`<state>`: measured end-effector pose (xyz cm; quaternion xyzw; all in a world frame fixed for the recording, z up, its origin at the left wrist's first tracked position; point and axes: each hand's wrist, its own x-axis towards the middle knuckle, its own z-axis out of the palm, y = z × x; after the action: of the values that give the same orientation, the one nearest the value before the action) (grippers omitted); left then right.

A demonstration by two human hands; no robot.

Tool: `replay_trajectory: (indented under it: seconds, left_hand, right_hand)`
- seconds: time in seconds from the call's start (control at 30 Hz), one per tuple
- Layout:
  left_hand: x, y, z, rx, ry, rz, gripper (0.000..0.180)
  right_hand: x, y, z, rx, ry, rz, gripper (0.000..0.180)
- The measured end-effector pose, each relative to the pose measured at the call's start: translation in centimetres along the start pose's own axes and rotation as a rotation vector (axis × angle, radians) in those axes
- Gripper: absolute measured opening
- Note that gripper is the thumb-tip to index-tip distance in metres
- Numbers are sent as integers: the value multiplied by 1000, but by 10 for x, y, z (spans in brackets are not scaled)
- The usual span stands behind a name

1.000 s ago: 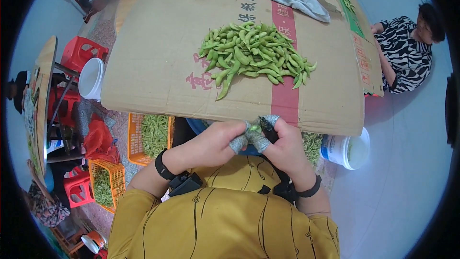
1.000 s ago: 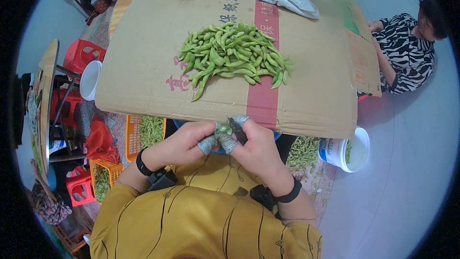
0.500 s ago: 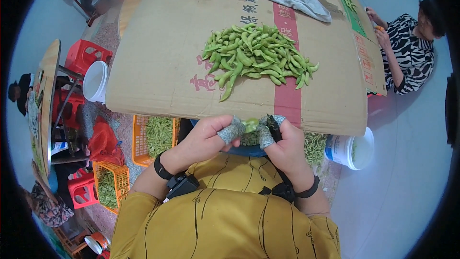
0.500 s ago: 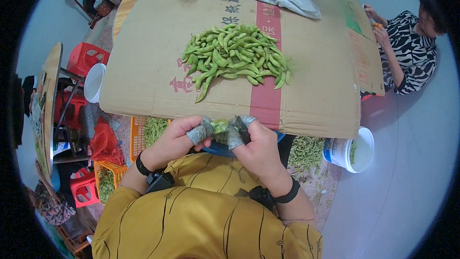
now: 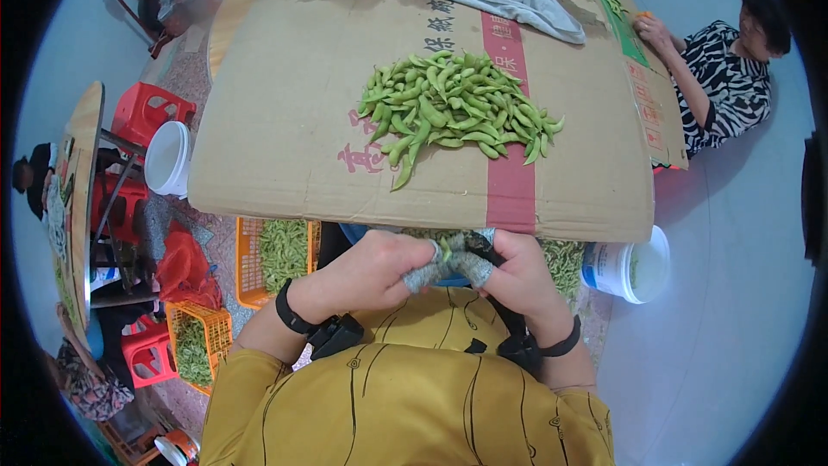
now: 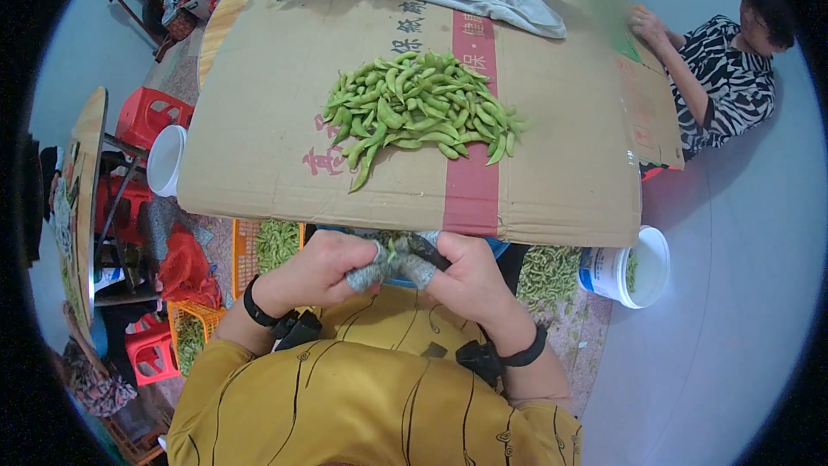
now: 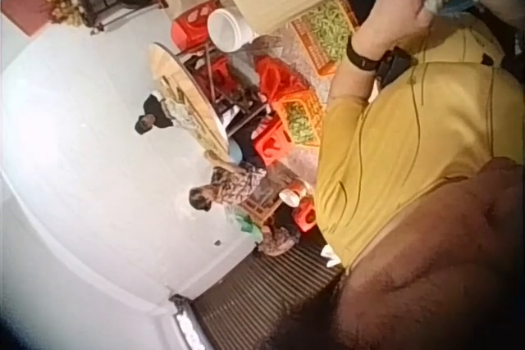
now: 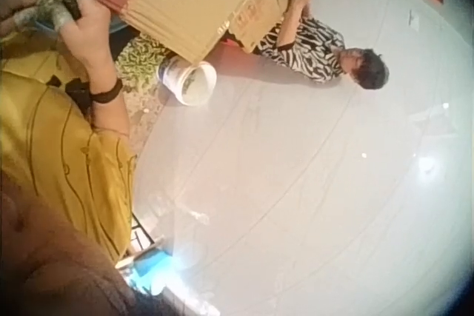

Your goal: The person picks up edamame pods from a cardboard surface, peels them by hand to release the beans into a blue bowl, and discards the empty pods into a basket.

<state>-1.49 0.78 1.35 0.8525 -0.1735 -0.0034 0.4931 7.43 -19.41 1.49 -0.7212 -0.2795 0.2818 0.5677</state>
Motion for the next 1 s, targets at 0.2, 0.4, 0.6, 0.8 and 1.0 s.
replay_trajectory:
  seconds: [0.2,0.4,0.6,0.8,1.0]
  left_hand:
    - [-1,-2,-7,-378,-197,-80,13]
    - [1,-10,-6,-164,-206,-30,7]
    - [-24,-16,-26,117,-214,-128,14]
    - [-89,-15,-52,677,-74,-732,17]
    - [-72,6,-52,598,225,-588,20]
  right_hand:
    - [7,3,-12,361,-409,344,15]
    - [11,3,0,-206,-257,-45,23]
    - [8,0,9,-711,-192,-219,19]
    - [77,-22,-1,-715,258,-502,17]
    - [125,-6,-2,-852,249,-504,22]
